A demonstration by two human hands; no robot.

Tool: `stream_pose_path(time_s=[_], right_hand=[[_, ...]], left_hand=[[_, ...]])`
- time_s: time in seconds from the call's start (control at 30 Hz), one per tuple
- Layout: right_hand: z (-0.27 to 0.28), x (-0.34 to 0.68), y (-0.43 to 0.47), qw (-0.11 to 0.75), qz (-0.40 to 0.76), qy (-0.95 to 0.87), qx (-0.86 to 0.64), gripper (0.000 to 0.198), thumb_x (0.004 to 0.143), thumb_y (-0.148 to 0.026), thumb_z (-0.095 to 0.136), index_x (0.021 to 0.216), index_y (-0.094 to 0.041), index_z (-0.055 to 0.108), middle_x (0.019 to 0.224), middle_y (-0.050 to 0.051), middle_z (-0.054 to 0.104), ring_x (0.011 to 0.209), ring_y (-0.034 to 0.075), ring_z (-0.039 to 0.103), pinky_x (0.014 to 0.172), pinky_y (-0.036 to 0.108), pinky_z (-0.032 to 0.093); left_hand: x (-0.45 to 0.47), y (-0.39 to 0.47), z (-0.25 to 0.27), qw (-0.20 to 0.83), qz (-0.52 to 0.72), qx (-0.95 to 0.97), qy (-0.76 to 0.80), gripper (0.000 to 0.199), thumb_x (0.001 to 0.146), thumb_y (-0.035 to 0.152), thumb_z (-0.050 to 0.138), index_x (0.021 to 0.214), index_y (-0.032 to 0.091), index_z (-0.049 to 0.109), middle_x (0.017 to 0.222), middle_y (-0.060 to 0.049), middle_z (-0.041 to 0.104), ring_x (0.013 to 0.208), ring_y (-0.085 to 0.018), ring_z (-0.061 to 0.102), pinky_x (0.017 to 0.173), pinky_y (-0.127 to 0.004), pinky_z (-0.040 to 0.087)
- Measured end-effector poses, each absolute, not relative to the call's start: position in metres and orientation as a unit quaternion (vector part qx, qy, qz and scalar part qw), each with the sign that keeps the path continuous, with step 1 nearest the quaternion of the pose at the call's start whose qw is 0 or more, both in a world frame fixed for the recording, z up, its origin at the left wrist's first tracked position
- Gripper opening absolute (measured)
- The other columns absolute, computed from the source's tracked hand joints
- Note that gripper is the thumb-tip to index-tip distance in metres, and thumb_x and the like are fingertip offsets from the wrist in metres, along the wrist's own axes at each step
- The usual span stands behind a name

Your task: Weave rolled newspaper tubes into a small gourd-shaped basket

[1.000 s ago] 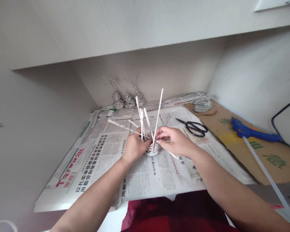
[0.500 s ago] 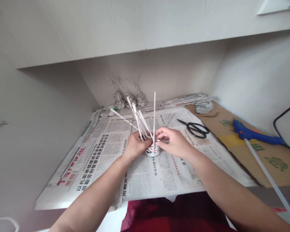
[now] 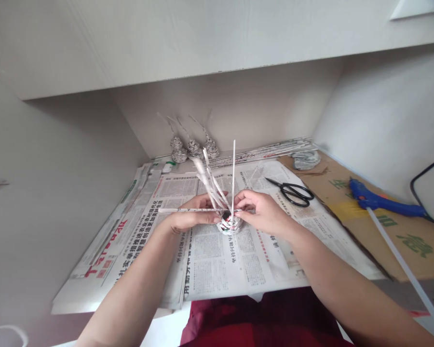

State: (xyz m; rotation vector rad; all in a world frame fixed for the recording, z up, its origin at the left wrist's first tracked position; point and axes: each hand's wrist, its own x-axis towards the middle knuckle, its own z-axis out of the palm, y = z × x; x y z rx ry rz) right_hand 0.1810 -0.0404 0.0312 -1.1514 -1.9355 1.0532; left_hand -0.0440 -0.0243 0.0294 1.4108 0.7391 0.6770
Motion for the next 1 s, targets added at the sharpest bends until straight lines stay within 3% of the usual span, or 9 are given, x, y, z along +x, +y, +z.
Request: stream_pose_path(time_s=[0.2, 0.37, 0.57, 0.7, 0.83, 1.0], right_hand=[[0.032, 0.182, -0.041, 0.321, 0.407, -0.735, -0.436, 0.014, 0.078, -0.017, 0.061, 0.090, -0.023, 0.061, 0.093, 0.000, 0.071, 0.087, 0.015, 0.066, 0.073, 0.028, 0.050], [0.030, 0.182, -0.041, 0.324, 0.417, -0.734, -0.428, 0.015, 0.078, -0.016, 0.061, 0.091, -0.023, 0.062, 0.092, 0.001, 0.071, 0.087, 0.015, 0.066, 0.075, 0.029, 0.051], [0.025, 0.180, -0.041, 0.336, 0.370, -0.770, -0.396, 0.016, 0.080, -0.009, 0.055, 0.077, -0.021, 0.065, 0.081, -0.001, 0.068, 0.076, 0.013, 0.064, 0.073, 0.028, 0.050], [0.022, 0.181, -0.039, 0.315, 0.301, -0.831, -0.347, 0.031, 0.084, -0.006, 0.051, 0.090, -0.028, 0.073, 0.091, 0.000, 0.068, 0.085, 0.013, 0.063, 0.080, 0.030, 0.049], [0.019, 0.183, -0.037, 0.301, 0.251, -0.859, -0.329, 0.040, 0.088, -0.007, 0.049, 0.107, -0.035, 0.070, 0.096, 0.001, 0.066, 0.089, 0.014, 0.060, 0.080, 0.032, 0.049], [0.020, 0.183, -0.038, 0.297, 0.241, -0.859, -0.341, 0.039, 0.090, -0.009, 0.047, 0.115, -0.032, 0.066, 0.096, 0.003, 0.066, 0.086, 0.015, 0.060, 0.078, 0.034, 0.050]], left_hand=[[-0.046, -0.022, 0.035, 0.607, 0.275, 0.678, 0.309, 0.036, 0.075, 0.018, 0.069, 0.110, 0.020, 0.066, 0.116, -0.011, 0.066, 0.108, -0.023, 0.062, 0.099, -0.044, 0.045], [-0.043, -0.018, 0.024, 0.567, 0.287, 0.670, 0.384, 0.027, 0.071, 0.022, 0.072, 0.097, 0.018, 0.070, 0.098, -0.008, 0.072, 0.088, -0.021, 0.067, 0.086, -0.043, 0.052], [-0.039, -0.018, 0.017, 0.525, 0.318, 0.659, 0.436, 0.016, 0.074, 0.026, 0.068, 0.083, 0.013, 0.069, 0.076, -0.005, 0.071, 0.066, -0.015, 0.064, 0.064, -0.028, 0.052], [-0.036, -0.019, 0.019, 0.513, 0.316, 0.654, 0.457, 0.016, 0.075, 0.029, 0.067, 0.077, 0.013, 0.069, 0.066, -0.003, 0.068, 0.056, -0.012, 0.059, 0.056, -0.025, 0.048], [-0.037, -0.018, 0.017, 0.506, 0.323, 0.657, 0.456, 0.016, 0.073, 0.031, 0.068, 0.077, 0.015, 0.069, 0.067, -0.003, 0.068, 0.058, -0.013, 0.060, 0.057, -0.026, 0.050], [-0.040, -0.017, 0.016, 0.532, 0.323, 0.666, 0.411, 0.010, 0.072, 0.025, 0.069, 0.074, 0.015, 0.070, 0.068, -0.003, 0.068, 0.063, -0.014, 0.061, 0.063, -0.027, 0.050]])
